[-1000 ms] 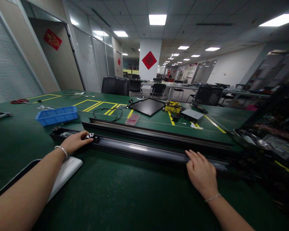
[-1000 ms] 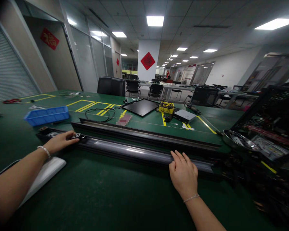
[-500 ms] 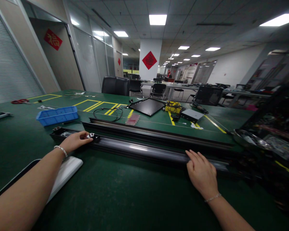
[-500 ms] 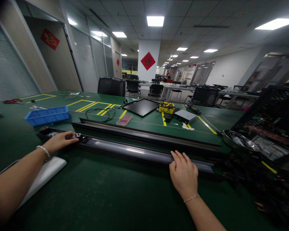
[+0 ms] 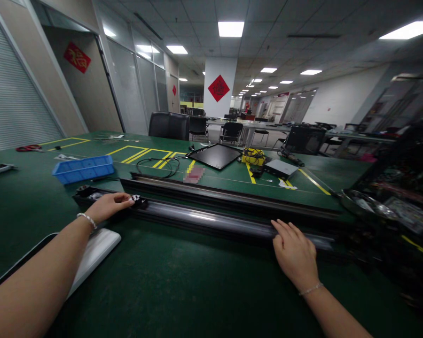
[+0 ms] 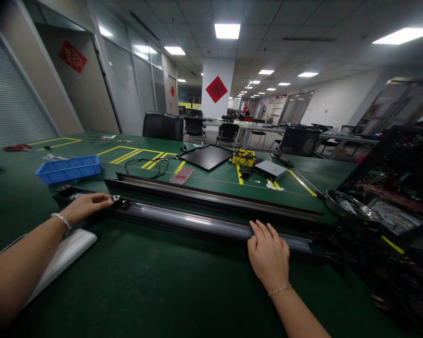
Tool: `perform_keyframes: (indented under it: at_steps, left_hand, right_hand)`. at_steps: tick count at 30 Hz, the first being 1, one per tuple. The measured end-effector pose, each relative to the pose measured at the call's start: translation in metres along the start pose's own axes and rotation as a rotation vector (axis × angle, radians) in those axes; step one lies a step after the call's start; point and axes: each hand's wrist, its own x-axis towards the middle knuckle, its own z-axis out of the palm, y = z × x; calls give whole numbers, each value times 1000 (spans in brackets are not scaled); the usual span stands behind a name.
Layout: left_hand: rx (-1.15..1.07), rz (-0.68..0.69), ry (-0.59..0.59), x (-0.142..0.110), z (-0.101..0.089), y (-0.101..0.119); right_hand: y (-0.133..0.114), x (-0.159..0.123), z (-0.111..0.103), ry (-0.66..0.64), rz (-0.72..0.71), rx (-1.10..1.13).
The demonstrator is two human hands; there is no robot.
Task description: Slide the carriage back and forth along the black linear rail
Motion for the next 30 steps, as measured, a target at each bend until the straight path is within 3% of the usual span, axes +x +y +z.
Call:
perform_keyframes:
  at_steps: [4, 12, 18, 21, 30]
  left_hand:
    - [56, 41, -64, 1, -1, -2]
    - [221, 51, -56, 9, 7, -11]
    - [328, 31, -78, 9, 3, -5]
    - [409, -27, -40, 1, 8, 1]
    - [450, -72, 191, -19, 48, 19]
  right_hand:
    - [-1, 0, -1, -3, -3, 0]
    - [2, 0, 2, -4, -1, 13]
    - [1, 0, 2, -5, -13, -1]
    - [1, -1, 3, 15, -21, -9]
    - [1, -2, 4, 47, -38, -13]
